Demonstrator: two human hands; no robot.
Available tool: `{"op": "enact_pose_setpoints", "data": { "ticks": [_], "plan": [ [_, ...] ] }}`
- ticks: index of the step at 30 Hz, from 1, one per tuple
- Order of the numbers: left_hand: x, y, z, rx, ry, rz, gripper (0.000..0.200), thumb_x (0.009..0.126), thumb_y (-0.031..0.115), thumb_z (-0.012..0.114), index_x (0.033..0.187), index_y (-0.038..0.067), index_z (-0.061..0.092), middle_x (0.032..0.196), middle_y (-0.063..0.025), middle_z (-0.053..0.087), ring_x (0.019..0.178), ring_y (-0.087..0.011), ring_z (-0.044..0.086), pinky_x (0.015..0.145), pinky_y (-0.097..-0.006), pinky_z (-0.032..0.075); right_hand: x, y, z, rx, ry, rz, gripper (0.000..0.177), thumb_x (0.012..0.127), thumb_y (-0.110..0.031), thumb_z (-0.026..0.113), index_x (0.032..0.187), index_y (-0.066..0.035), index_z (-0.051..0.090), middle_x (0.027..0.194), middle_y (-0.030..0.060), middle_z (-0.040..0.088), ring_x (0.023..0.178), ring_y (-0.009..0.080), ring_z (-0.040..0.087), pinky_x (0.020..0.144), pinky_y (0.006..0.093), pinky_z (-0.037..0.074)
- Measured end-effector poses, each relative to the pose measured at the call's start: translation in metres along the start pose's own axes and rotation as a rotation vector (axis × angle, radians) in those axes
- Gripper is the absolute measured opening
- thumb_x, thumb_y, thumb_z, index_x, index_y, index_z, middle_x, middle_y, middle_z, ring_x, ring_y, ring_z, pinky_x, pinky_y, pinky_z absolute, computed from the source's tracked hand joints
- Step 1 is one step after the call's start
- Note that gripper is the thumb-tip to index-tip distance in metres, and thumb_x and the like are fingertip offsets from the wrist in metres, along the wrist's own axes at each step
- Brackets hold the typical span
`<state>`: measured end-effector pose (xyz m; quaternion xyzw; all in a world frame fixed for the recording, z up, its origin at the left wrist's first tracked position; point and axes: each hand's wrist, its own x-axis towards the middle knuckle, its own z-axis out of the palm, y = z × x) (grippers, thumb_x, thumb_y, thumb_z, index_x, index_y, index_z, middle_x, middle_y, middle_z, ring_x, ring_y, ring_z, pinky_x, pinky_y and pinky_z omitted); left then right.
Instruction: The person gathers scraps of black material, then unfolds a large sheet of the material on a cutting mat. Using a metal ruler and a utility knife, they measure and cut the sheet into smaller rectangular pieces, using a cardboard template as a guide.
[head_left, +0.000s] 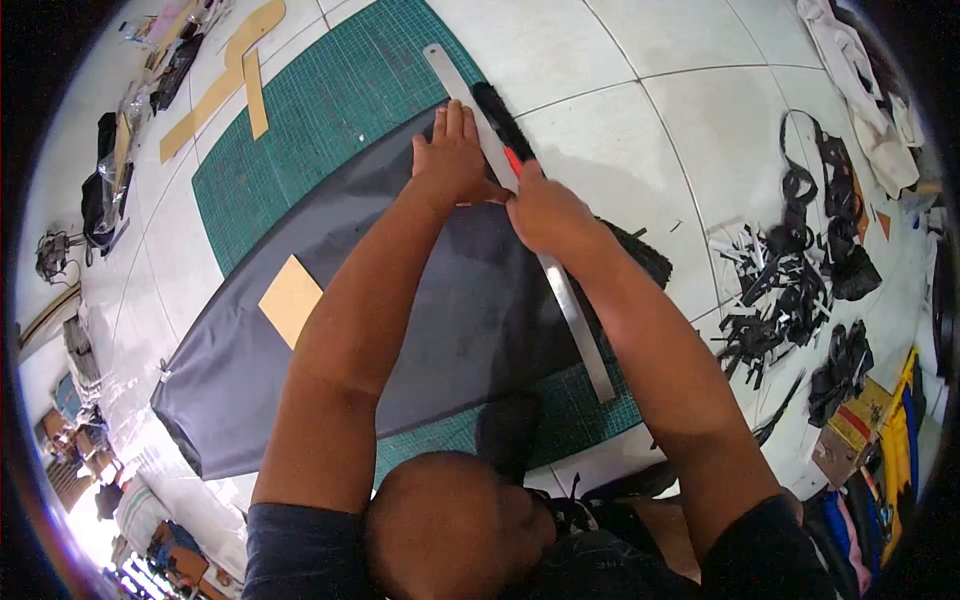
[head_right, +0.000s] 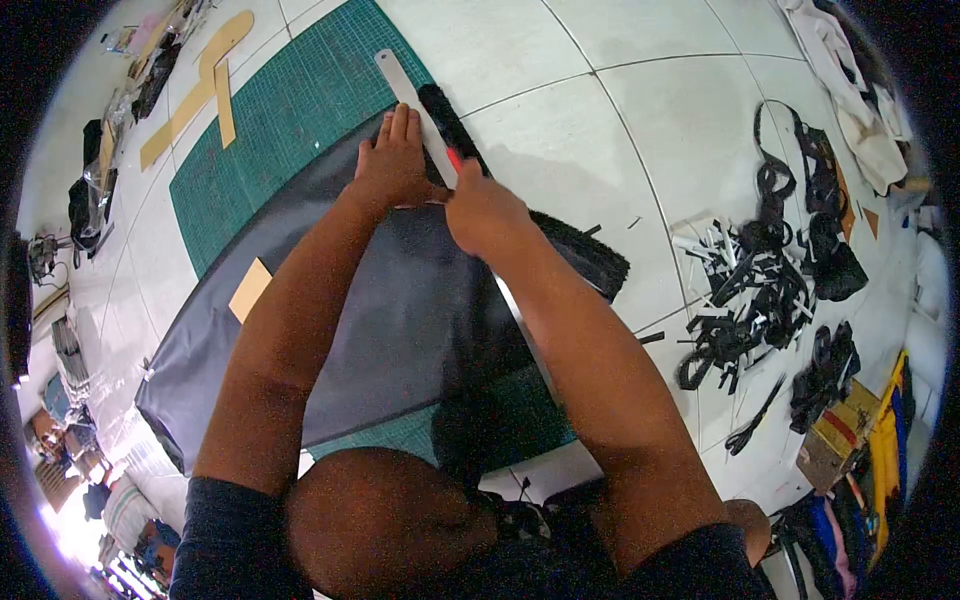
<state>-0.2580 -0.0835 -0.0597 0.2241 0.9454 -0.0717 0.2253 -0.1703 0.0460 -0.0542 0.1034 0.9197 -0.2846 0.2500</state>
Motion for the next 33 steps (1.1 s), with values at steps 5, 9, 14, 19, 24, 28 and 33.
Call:
{"op": "enact_pose_setpoints", "data": {
  "ticks": [5, 9, 14, 19, 24, 28, 33],
  "plan": [
    [-0.003, 0.0, -0.003, -0.027, -0.004, 0.002, 0.144, 0.056, 0.077, 0.076, 0.153, -0.006, 0.009, 0.162, -0.0206, 0.009, 0.15, -0.034, 0.013, 0.11, -0.057, 0.032, -0.086, 0.033, 0.007, 0.003, -0.09, 0.041, 0.034, 0.093, -0.023, 0.054, 0.111, 0.001, 0.037, 0.088, 0.0327, 0.063, 0.086, 0.049, 0.063, 0.075, 0.0579, 0.049],
    [-0.006, -0.001, 0.002, -0.042, -0.021, 0.006, 0.145, 0.056, 0.077, 0.076, 0.153, -0.005, 0.009, 0.162, -0.0206, 0.008, 0.15, -0.0345, 0.013, 0.111, -0.0581, 0.03, -0.148, 0.064, 0.017, -0.065, -0.164, 0.069, 0.033, 0.093, -0.023, 0.054, 0.112, -0.001, 0.038, 0.085, 0.0311, 0.064, 0.082, 0.0485, 0.063, 0.069, 0.0564, 0.049],
    [-0.004, -0.002, -0.003, -0.077, -0.018, 0.018, 0.144, 0.056, 0.074, 0.079, 0.153, -0.005, 0.008, 0.162, -0.0217, 0.006, 0.15, -0.0359, 0.012, 0.112, -0.0592, 0.028, -0.147, 0.059, -0.016, 0.108, -0.092, 0.039, 0.038, 0.095, -0.03, 0.057, 0.11, 0.0, 0.041, 0.088, 0.0268, 0.067, 0.079, 0.0381, 0.069, 0.069, 0.0497, 0.053],
    [-0.002, -0.003, -0.003, -0.104, -0.006, 0.025, 0.144, 0.054, 0.074, 0.08, 0.152, -0.006, 0.01, 0.161, -0.0232, 0.008, 0.149, -0.0372, 0.012, 0.112, -0.0605, 0.027, -0.055, 0.041, 0.016, 1.15, -0.083, -0.144, 0.043, 0.095, -0.035, 0.058, 0.121, -0.004, 0.047, 0.1, 0.0105, 0.067, 0.085, 0.0192, 0.068, 0.069, 0.0333, 0.054],
    [-0.002, -0.006, 0.004, -0.141, 0.041, 0.04, 0.144, 0.053, 0.073, 0.082, 0.152, -0.005, 0.012, 0.16, -0.0229, 0.01, 0.149, -0.0371, 0.012, 0.113, -0.0612, 0.027, 0.041, 0.101, -0.012, 1.461, 0.3, -0.181, 0.03, 0.092, -0.036, 0.055, 0.093, -0.006, 0.058, 0.093, 0.0091, 0.065, 0.076, 0.0166, 0.061, 0.072, 0.0286, 0.05],
    [-0.003, -0.005, 0.003, -0.117, 0.035, 0.035, 0.145, 0.053, 0.074, 0.081, 0.152, -0.005, 0.012, 0.16, -0.0228, 0.01, 0.149, -0.0366, 0.012, 0.113, -0.0605, 0.027, 0.043, 0.102, -0.048, 0.936, 0.838, -0.042, 0.033, 0.097, -0.032, 0.054, 0.107, -0.001, 0.047, 0.087, 0.0112, 0.062, 0.073, 0.0199, 0.061, 0.067, 0.0333, 0.05],
    [-0.005, -0.004, 0.001, -0.116, 0.025, 0.033, 0.145, 0.053, 0.075, 0.08, 0.152, -0.006, 0.012, 0.16, -0.0231, 0.011, 0.149, -0.037, 0.013, 0.113, -0.0601, 0.027, 0.014, 0.032, -0.019, 0.249, 0.361, -0.067, 0.032, 0.1, -0.034, 0.05, 0.107, -0.003, 0.045, 0.077, 0.0203, 0.067, 0.063, 0.0314, 0.069, 0.06, 0.0459, 0.053]
  ]
}}
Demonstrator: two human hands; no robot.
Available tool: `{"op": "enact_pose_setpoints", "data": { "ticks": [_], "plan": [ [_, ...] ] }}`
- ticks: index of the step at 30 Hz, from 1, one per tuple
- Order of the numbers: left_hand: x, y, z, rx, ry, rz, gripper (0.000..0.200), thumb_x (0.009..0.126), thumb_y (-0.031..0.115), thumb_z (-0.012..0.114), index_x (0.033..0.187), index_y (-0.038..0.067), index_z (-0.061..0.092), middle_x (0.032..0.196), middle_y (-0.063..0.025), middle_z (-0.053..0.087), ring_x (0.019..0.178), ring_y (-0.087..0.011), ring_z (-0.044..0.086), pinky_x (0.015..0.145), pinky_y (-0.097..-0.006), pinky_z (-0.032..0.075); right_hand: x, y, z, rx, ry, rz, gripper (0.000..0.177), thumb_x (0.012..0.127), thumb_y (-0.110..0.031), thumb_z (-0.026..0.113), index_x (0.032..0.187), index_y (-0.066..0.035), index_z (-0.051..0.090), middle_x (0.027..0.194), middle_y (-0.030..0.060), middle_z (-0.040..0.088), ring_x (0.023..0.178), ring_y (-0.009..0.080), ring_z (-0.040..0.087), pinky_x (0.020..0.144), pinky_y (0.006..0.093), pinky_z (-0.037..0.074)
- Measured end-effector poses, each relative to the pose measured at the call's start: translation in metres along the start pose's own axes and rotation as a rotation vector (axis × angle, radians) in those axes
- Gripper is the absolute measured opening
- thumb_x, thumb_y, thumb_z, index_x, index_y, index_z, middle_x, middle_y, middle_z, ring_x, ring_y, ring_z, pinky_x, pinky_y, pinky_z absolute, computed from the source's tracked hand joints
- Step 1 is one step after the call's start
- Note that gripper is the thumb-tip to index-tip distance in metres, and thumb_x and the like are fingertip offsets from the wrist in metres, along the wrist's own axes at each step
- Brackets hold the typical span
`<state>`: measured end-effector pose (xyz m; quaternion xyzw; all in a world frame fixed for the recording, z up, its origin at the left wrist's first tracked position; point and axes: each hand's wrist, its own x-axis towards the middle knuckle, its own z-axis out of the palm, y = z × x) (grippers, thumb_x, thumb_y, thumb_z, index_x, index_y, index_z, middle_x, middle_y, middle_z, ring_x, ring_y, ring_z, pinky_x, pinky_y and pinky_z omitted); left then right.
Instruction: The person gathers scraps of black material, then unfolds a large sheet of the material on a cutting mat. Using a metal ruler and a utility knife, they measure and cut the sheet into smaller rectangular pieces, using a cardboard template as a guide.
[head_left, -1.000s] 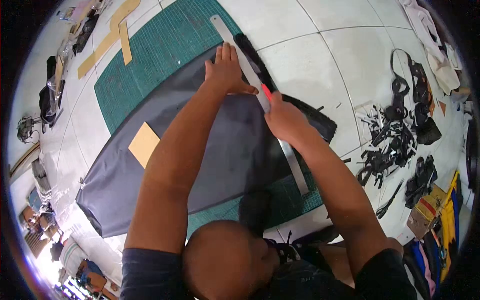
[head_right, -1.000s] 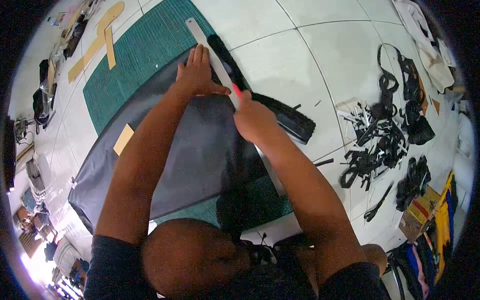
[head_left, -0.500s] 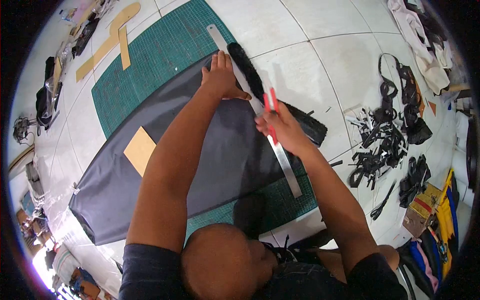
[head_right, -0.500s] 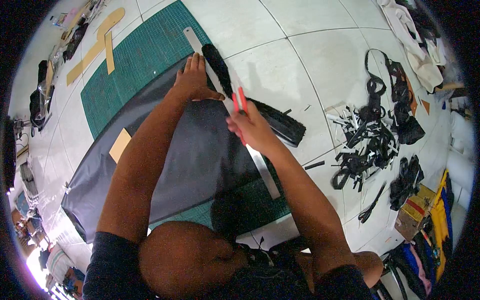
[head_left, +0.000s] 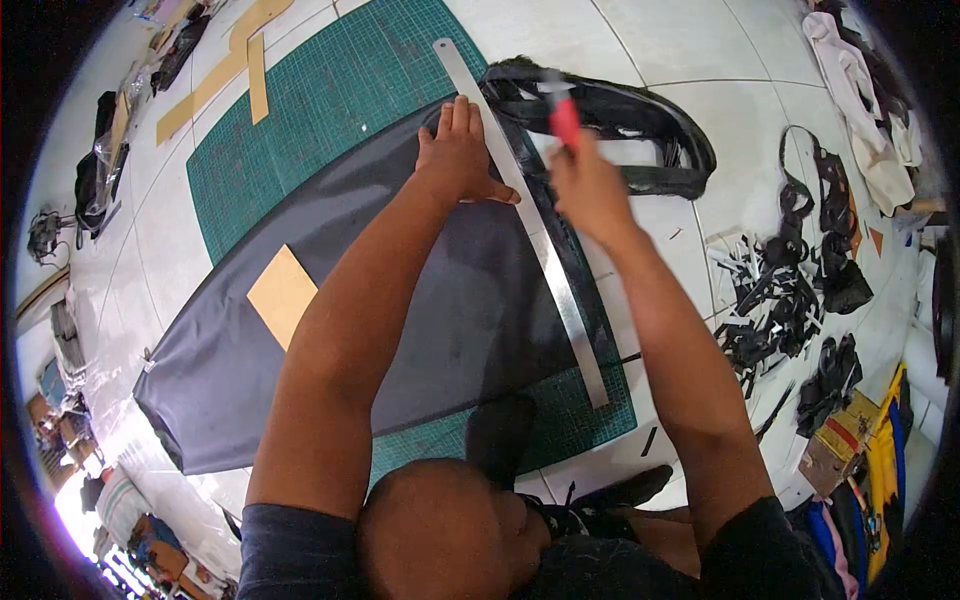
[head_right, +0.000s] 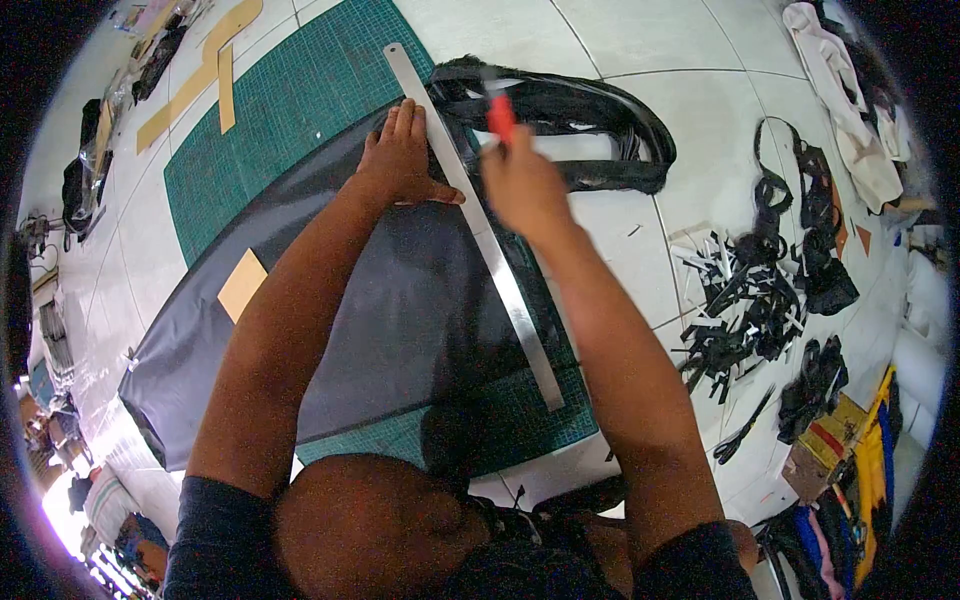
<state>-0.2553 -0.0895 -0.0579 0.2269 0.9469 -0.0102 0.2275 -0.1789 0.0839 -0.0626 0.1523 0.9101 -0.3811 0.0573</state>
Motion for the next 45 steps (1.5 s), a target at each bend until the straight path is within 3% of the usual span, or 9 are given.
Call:
{"op": "enact_pose_setpoints", "data": {
  "ticks": [2, 7, 10, 16, 19, 26, 37, 42, 45],
  "plan": [
    [0.004, -0.002, 0.003, 0.025, 0.016, -0.002, 0.144, 0.054, 0.075, 0.079, 0.152, -0.006, 0.011, 0.16, -0.0222, 0.011, 0.149, -0.0357, 0.014, 0.114, -0.0585, 0.027, -0.006, -0.032, 0.014, -0.095, -0.122, -0.049, 0.033, 0.095, -0.031, 0.052, 0.107, -0.001, 0.046, 0.089, 0.0312, 0.066, 0.088, 0.0503, 0.064, 0.08, 0.0575, 0.049],
    [0.013, -0.008, 0.021, 0.036, 0.096, -0.003, 0.145, 0.054, 0.075, 0.079, 0.152, -0.005, 0.009, 0.161, -0.0217, 0.011, 0.149, -0.0349, 0.014, 0.115, -0.057, 0.026, 0.025, -0.059, 0.036, -0.224, -0.177, -0.029, 0.035, 0.092, -0.025, 0.053, 0.11, 0.005, 0.047, 0.1, 0.0306, 0.067, 0.095, 0.0435, 0.067, 0.085, 0.0509, 0.053],
    [0.004, -0.002, 0.004, 0.029, 0.001, -0.014, 0.144, 0.054, 0.076, 0.078, 0.152, -0.005, 0.01, 0.161, -0.021, 0.011, 0.149, -0.0345, 0.014, 0.115, -0.0575, 0.026, 0.039, -0.053, 0.04, -0.25, -0.12, -0.054, 0.032, 0.092, -0.025, 0.052, 0.105, 0.004, 0.049, 0.092, 0.0312, 0.067, 0.089, 0.0457, 0.067, 0.082, 0.0533, 0.052],
    [0.006, -0.005, 0.008, 0.022, 0.017, 0.013, 0.138, 0.058, 0.071, 0.081, 0.152, -0.002, 0.012, 0.16, -0.0233, 0.01, 0.149, -0.0392, 0.013, 0.112, -0.061, 0.028, 0.041, -0.053, 0.041, -0.224, -0.145, -0.041, 0.034, 0.09, -0.023, 0.053, 0.108, 0.005, 0.049, 0.095, 0.0324, 0.066, 0.093, 0.0467, 0.066, 0.084, 0.0529, 0.052],
    [0.007, -0.006, 0.008, 0.051, -0.001, 0.026, 0.138, 0.058, 0.071, 0.081, 0.152, -0.002, 0.011, 0.161, -0.0226, 0.008, 0.149, -0.0387, 0.013, 0.112, -0.0615, 0.029, 0.043, -0.062, 0.039, -0.233, -0.235, 0.018, 0.035, 0.093, -0.022, 0.05, 0.115, 0.006, 0.049, 0.109, 0.0311, 0.065, 0.104, 0.0426, 0.065, 0.092, 0.049, 0.051],
    [0.006, 0.0, 0.002, 0.094, -0.03, -0.015, 0.143, 0.055, 0.075, 0.079, 0.153, -0.002, 0.009, 0.162, -0.02, 0.008, 0.15, -0.035, 0.012, 0.113, -0.0591, 0.027, 0.03, -0.048, 0.03, -0.24, -0.283, 0.007, 0.04, 0.09, -0.026, 0.055, 0.116, 0.003, 0.046, 0.105, 0.0315, 0.065, 0.099, 0.0453, 0.065, 0.089, 0.0509, 0.051],
    [0.004, 0.002, 0.004, 0.018, 0.012, -0.03, 0.146, 0.052, 0.075, 0.08, 0.154, -0.001, 0.009, 0.162, -0.0195, 0.009, 0.15, -0.0342, 0.011, 0.114, -0.0576, 0.026, -0.177, 0.031, -0.034, -0.288, -0.44, 0.129, 0.031, 0.094, -0.025, 0.053, 0.109, -0.001, 0.041, 0.081, 0.0263, 0.066, 0.077, 0.046, 0.065, 0.07, 0.0575, 0.05],
    [0.004, 0.002, 0.001, 0.017, 0.018, -0.026, 0.147, 0.051, 0.075, 0.081, 0.153, -0.002, 0.01, 0.161, -0.0217, 0.01, 0.15, -0.036, 0.011, 0.114, -0.0594, 0.025, -0.204, 0.036, -0.075, -0.379, -0.627, 0.211, 0.03, 0.093, -0.025, 0.054, 0.107, -0.001, 0.042, 0.079, 0.0263, 0.065, 0.076, 0.0452, 0.065, 0.069, 0.0561, 0.05],
    [0.003, 0.002, 0.008, -0.013, 0.025, -0.009, 0.147, 0.05, 0.075, 0.081, 0.152, -0.004, 0.011, 0.16, -0.0238, 0.01, 0.149, -0.0383, 0.011, 0.114, -0.0611, 0.024, -0.175, 0.032, -0.072, -0.169, -0.337, 0.152, 0.038, 0.09, -0.032, 0.062, 0.105, 0.0, 0.046, 0.078, 0.0234, 0.065, 0.074, 0.0442, 0.064, 0.069, 0.0526, 0.05]
  ]
}}
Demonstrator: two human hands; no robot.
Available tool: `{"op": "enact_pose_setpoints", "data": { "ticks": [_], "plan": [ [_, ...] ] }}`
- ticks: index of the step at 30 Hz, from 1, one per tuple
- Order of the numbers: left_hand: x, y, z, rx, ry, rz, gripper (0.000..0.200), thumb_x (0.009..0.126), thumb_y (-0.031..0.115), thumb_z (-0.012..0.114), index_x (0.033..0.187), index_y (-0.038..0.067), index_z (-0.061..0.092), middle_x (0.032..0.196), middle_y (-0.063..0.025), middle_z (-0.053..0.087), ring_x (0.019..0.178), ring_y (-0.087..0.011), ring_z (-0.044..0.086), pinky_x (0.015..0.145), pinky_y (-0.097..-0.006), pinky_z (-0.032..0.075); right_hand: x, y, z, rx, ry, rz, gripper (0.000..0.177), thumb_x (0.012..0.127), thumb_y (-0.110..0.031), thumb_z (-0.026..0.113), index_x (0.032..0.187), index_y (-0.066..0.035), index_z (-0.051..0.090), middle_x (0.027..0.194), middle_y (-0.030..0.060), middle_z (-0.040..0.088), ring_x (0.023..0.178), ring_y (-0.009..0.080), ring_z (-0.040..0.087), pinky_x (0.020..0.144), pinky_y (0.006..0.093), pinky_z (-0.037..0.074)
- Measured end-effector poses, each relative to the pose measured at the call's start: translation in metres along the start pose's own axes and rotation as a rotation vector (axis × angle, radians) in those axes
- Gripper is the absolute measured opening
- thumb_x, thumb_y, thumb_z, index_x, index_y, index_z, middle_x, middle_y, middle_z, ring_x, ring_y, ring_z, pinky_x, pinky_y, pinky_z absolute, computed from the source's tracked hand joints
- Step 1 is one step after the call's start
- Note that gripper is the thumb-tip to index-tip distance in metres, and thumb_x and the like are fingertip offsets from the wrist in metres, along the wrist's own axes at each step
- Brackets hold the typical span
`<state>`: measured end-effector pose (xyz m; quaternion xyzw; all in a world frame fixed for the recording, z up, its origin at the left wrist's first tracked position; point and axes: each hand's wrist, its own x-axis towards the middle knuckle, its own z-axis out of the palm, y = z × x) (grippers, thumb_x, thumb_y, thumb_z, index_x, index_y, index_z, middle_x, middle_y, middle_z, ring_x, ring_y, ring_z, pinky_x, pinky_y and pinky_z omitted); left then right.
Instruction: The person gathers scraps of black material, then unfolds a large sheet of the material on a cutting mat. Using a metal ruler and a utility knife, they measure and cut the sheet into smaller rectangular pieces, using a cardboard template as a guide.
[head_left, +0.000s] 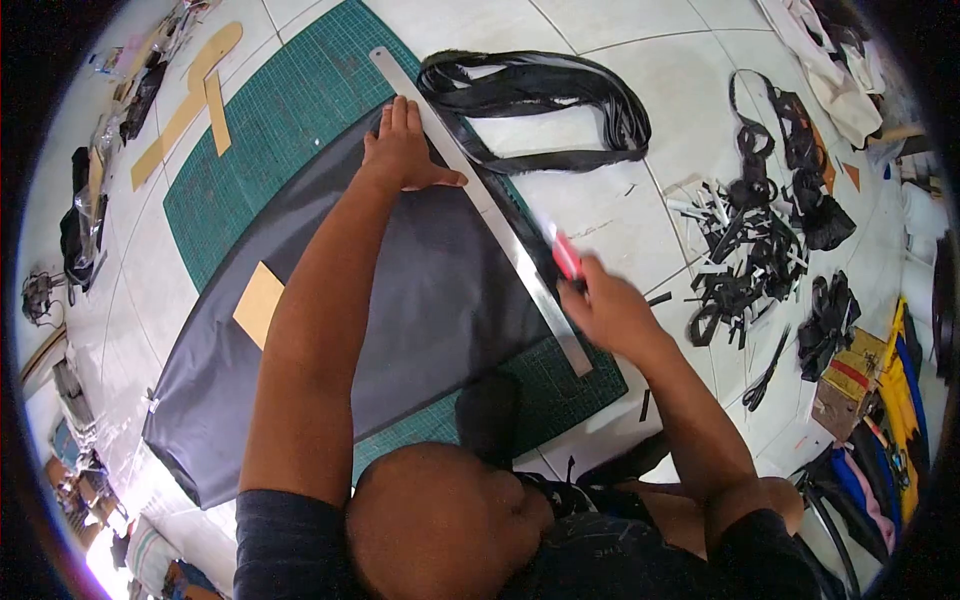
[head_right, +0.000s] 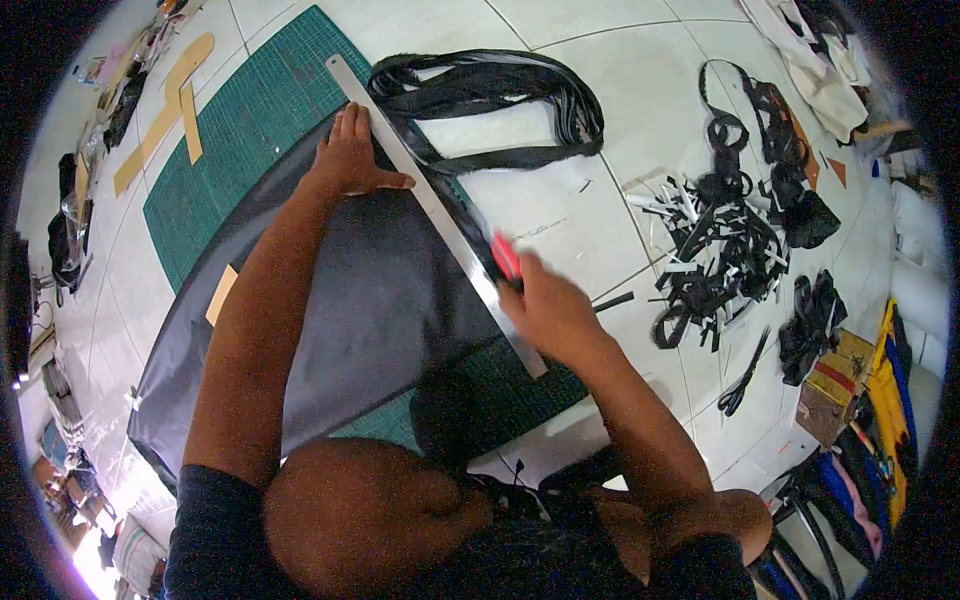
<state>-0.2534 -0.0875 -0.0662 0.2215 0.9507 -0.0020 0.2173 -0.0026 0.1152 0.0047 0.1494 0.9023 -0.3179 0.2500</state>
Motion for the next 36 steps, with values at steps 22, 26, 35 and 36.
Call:
{"op": "enact_pose_setpoints", "data": {
  "ticks": [22, 26, 35, 36],
  "plan": [
    [-0.002, -0.005, -0.007, -0.061, -0.041, -0.012, 0.146, 0.053, 0.07, 0.083, 0.153, -0.004, 0.006, 0.161, -0.0226, 0.006, 0.15, -0.0372, 0.007, 0.114, -0.0616, 0.021, 0.15, 0.091, -0.059, -0.211, 0.968, -0.28, 0.064, 0.062, -0.041, 0.089, 0.097, 0.005, 0.06, 0.123, 0.0317, 0.054, 0.115, 0.0429, 0.052, 0.1, 0.0464, 0.042],
    [-0.002, 0.0, -0.01, -0.05, -0.06, -0.031, 0.145, 0.054, 0.068, 0.084, 0.154, -0.004, 0.006, 0.162, -0.0212, 0.005, 0.15, -0.0359, 0.006, 0.115, -0.061, 0.02, 0.183, 0.065, -0.05, -0.237, 0.737, -0.182, 0.069, 0.061, -0.049, 0.087, 0.098, 0.003, 0.061, 0.135, 0.0305, 0.047, 0.125, 0.0456, 0.044, 0.105, 0.0496, 0.038],
    [0.0, 0.001, -0.008, -0.046, -0.043, -0.045, 0.145, 0.052, 0.066, 0.086, 0.154, -0.002, 0.008, 0.162, -0.0202, 0.006, 0.15, -0.0353, 0.007, 0.116, -0.0592, 0.021, 0.155, 0.105, -0.059, 0.352, 0.726, 0.077, 0.031, 0.08, -0.024, 0.07, 0.099, -0.001, 0.061, 0.086, 0.0195, 0.068, 0.083, 0.0362, 0.067, 0.074, 0.0453, 0.052],
    [0.001, 0.001, -0.008, -0.052, -0.035, -0.041, 0.145, 0.052, 0.066, 0.085, 0.154, -0.002, 0.008, 0.162, -0.0201, 0.006, 0.15, -0.0351, 0.007, 0.116, -0.0592, 0.021, 0.171, 0.158, -0.069, 0.401, 0.871, 0.053, 0.028, 0.079, -0.022, 0.072, 0.094, -0.001, 0.062, 0.079, 0.0136, 0.067, 0.075, 0.0283, 0.065, 0.069, 0.0417, 0.052]
  ]
}}
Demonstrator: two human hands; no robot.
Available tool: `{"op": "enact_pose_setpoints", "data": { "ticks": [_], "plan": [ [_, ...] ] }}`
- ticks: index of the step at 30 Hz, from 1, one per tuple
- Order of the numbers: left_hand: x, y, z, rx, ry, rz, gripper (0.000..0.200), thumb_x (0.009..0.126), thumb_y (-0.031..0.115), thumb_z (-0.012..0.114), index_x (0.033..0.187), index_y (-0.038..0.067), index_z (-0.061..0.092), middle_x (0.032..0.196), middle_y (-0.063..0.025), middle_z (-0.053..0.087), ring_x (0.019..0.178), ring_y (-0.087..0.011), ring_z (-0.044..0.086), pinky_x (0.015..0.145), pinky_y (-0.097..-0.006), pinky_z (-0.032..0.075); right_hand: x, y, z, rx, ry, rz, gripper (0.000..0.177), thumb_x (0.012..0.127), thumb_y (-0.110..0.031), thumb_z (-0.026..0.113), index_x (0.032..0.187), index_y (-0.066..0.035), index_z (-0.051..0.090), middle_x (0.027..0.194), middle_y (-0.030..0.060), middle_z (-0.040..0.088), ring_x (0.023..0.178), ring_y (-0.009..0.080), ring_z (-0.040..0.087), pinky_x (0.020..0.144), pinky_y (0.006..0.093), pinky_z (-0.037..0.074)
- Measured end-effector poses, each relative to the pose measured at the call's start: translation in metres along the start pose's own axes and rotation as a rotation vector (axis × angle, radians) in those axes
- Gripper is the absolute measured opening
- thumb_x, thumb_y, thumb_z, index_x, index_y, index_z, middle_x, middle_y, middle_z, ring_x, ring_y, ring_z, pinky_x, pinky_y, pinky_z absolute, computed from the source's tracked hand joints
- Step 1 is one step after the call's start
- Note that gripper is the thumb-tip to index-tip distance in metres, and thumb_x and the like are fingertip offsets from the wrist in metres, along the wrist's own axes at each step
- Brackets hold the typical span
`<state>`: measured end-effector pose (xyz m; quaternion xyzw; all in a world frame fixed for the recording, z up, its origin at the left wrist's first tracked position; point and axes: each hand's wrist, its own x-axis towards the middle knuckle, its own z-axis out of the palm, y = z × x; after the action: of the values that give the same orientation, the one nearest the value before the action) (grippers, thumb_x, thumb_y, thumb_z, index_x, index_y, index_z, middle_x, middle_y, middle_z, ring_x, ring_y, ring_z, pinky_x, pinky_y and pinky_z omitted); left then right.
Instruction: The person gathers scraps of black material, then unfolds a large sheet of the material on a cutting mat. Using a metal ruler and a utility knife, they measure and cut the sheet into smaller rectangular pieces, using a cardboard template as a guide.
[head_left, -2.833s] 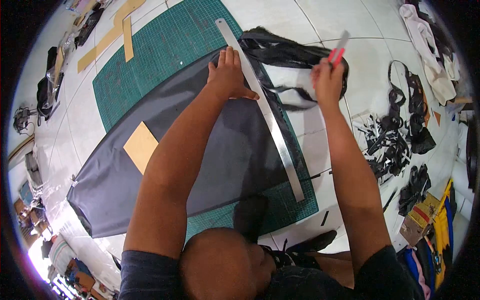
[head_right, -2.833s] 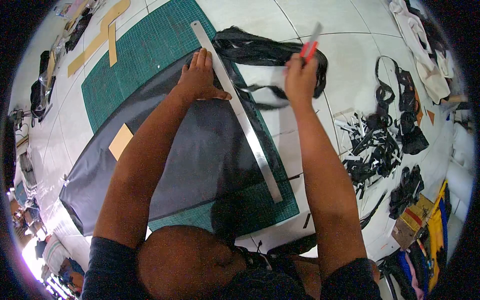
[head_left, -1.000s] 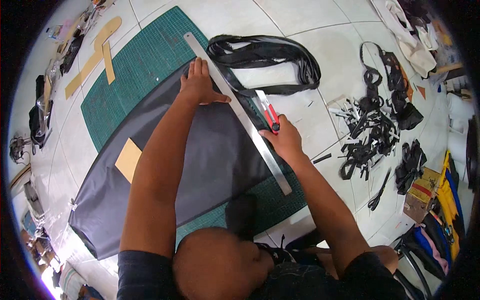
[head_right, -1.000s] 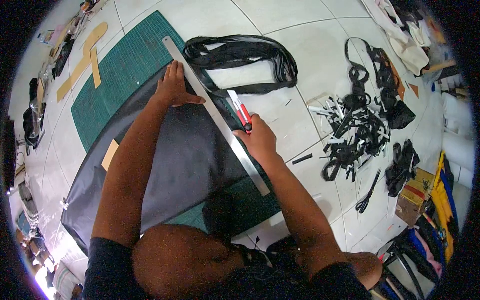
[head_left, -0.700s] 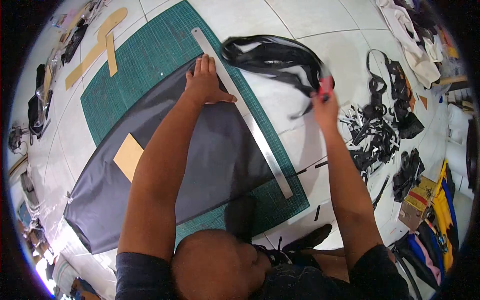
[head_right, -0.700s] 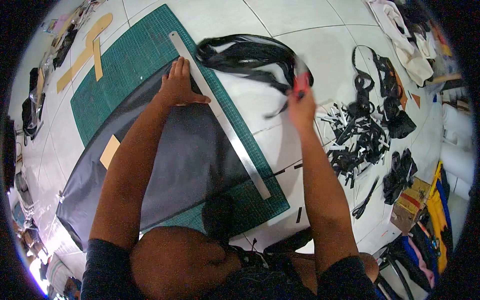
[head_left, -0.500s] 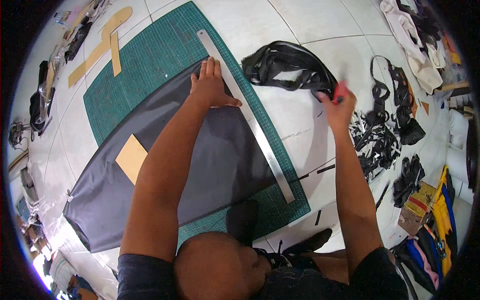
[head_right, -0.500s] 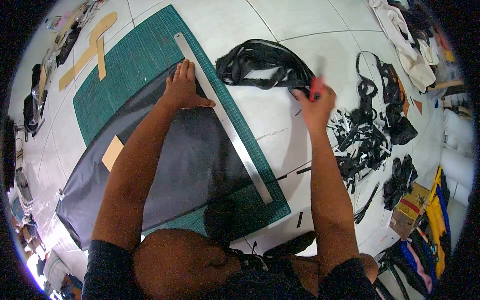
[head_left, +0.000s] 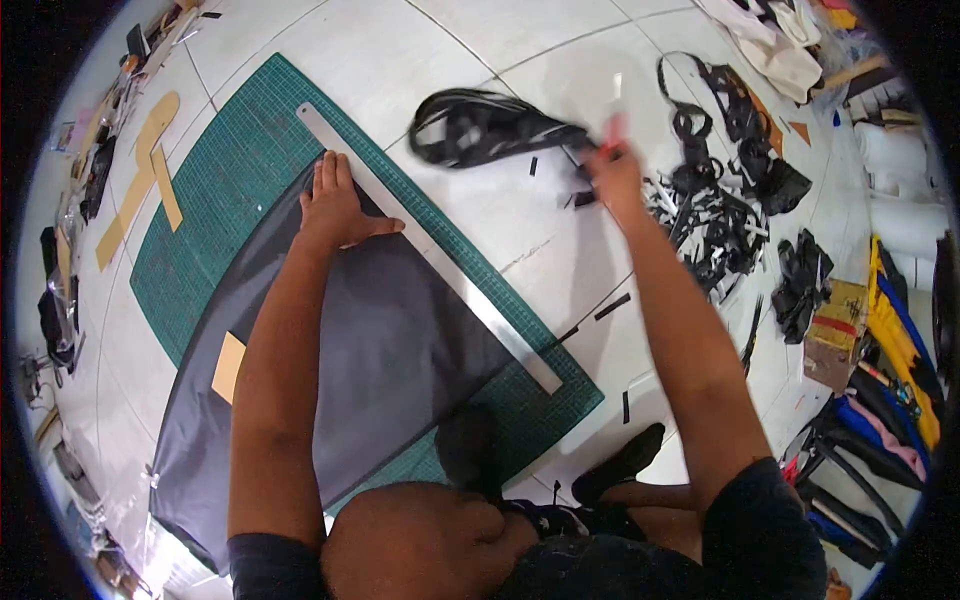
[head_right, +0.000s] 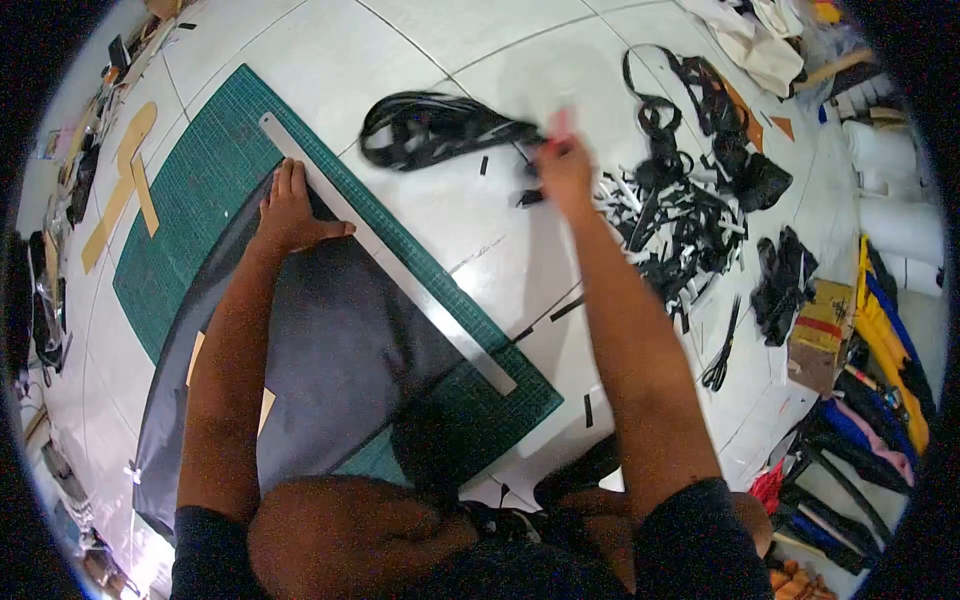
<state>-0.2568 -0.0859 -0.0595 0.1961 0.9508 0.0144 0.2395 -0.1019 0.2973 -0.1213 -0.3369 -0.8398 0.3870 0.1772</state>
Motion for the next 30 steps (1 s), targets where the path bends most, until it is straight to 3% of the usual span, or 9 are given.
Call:
{"op": "enact_pose_setpoints", "data": {
  "ticks": [2, 4, 8, 9, 11, 13, 16, 21, 30],
  "plan": [
    [-0.003, -0.002, 0.003, 0.002, 0.006, 0.008, 0.145, 0.051, 0.067, 0.085, 0.154, -0.001, 0.008, 0.162, -0.0199, 0.006, 0.15, -0.0348, 0.007, 0.115, -0.0596, 0.022, 0.018, -0.022, -0.066, 0.443, 0.2, 0.189, 0.03, 0.076, -0.021, 0.08, 0.089, -0.001, 0.06, 0.074, 0.0064, 0.062, 0.065, 0.0205, 0.058, 0.062, 0.0372, 0.049],
    [0.0, -0.002, 0.006, 0.0, 0.03, 0.01, 0.145, 0.051, 0.069, 0.084, 0.154, -0.001, 0.009, 0.162, -0.0198, 0.007, 0.15, -0.0345, 0.007, 0.115, -0.0605, 0.021, 0.023, -0.039, -0.124, 0.231, 0.423, 0.123, 0.038, 0.073, -0.029, 0.084, 0.09, -0.003, 0.063, 0.078, 0.0028, 0.062, 0.067, 0.0153, 0.056, 0.063, 0.0333, 0.045],
    [0.007, -0.009, 0.015, 0.0, 0.065, 0.041, 0.146, 0.048, 0.072, 0.082, 0.154, 0.0, 0.011, 0.162, -0.0195, 0.008, 0.15, -0.0345, 0.007, 0.114, -0.0631, 0.021, -0.023, -0.042, -0.183, -0.542, 0.161, -0.204, 0.052, 0.073, -0.039, 0.084, 0.099, 0.001, 0.064, 0.115, 0.0224, 0.061, 0.1, 0.0298, 0.059, 0.085, 0.0386, 0.047],
    [0.006, -0.009, 0.017, -0.004, 0.06, 0.041, 0.147, 0.048, 0.073, 0.082, 0.154, 0.0, 0.011, 0.162, -0.0196, 0.008, 0.15, -0.0346, 0.008, 0.114, -0.0631, 0.021, -0.046, -0.044, -0.184, -0.769, 0.289, -0.365, 0.051, 0.076, -0.037, 0.082, 0.102, 0.002, 0.063, 0.128, 0.0266, 0.055, 0.113, 0.0361, 0.057, 0.092, 0.0422, 0.045],
    [0.004, -0.007, 0.013, -0.006, 0.06, 0.037, 0.147, 0.048, 0.073, 0.082, 0.154, 0.0, 0.011, 0.162, -0.0198, 0.008, 0.15, -0.0349, 0.008, 0.114, -0.0629, 0.021, -0.096, -0.069, -0.169, -0.431, 0.162, -0.183, 0.043, 0.083, -0.033, 0.077, 0.104, 0.001, 0.06, 0.122, 0.0247, 0.057, 0.109, 0.0359, 0.058, 0.089, 0.0434, 0.045],
    [0.003, -0.008, 0.014, -0.03, 0.1, 0.053, 0.143, 0.049, 0.071, 0.083, 0.153, -0.001, 0.015, 0.161, -0.0207, 0.01, 0.15, -0.0362, 0.01, 0.115, -0.0596, 0.022, -0.148, -0.068, -0.132, -0.196, -0.039, 0.005, 0.029, 0.092, -0.024, 0.066, 0.11, -0.004, 0.055, 0.088, 0.0165, 0.062, 0.079, 0.0321, 0.061, 0.073, 0.0401, 0.049],
    [-0.002, -0.014, 0.031, -0.102, 0.246, 0.13, 0.132, 0.054, 0.067, 0.084, 0.151, 0.0, 0.024, 0.159, -0.0229, 0.014, 0.147, -0.0389, 0.017, 0.116, -0.0538, 0.024, -0.21, -0.048, -0.07, -0.058, -0.452, 0.161, 0.032, 0.09, -0.032, 0.067, 0.106, -0.007, 0.056, 0.088, 0.0154, 0.066, 0.078, 0.03, 0.065, 0.07, 0.0407, 0.05],
    [-0.077, -0.021, 0.046, -0.289, 0.548, 0.264, 0.08, 0.08, 0.045, 0.076, 0.139, 0.0, 0.045, 0.147, -0.0271, 0.034, 0.136, -0.0425, 0.036, 0.111, -0.0491, 0.033, -0.269, -0.059, -0.053, -0.286, -0.532, -0.332, 0.039, 0.079, -0.027, 0.076, 0.098, -0.003, 0.052, 0.097, 0.0163, 0.056, 0.09, 0.0359, 0.062, 0.076, 0.0458, 0.052],
    [-0.285, -0.153, 0.087, -0.235, 0.468, -0.222, 0.049, 0.087, 0.028, 0.072, 0.127, 0.002, 0.059, 0.119, -0.0171, 0.053, 0.118, -0.0318, 0.052, 0.095, -0.04, 0.046, -0.251, -0.044, -0.048, -0.047, -0.7, -0.149, 0.044, 0.074, -0.015, 0.073, 0.107, -0.002, 0.047, 0.104, 0.0205, 0.053, 0.095, 0.0396, 0.059, 0.082, 0.0491, 0.049]
  ]
}}
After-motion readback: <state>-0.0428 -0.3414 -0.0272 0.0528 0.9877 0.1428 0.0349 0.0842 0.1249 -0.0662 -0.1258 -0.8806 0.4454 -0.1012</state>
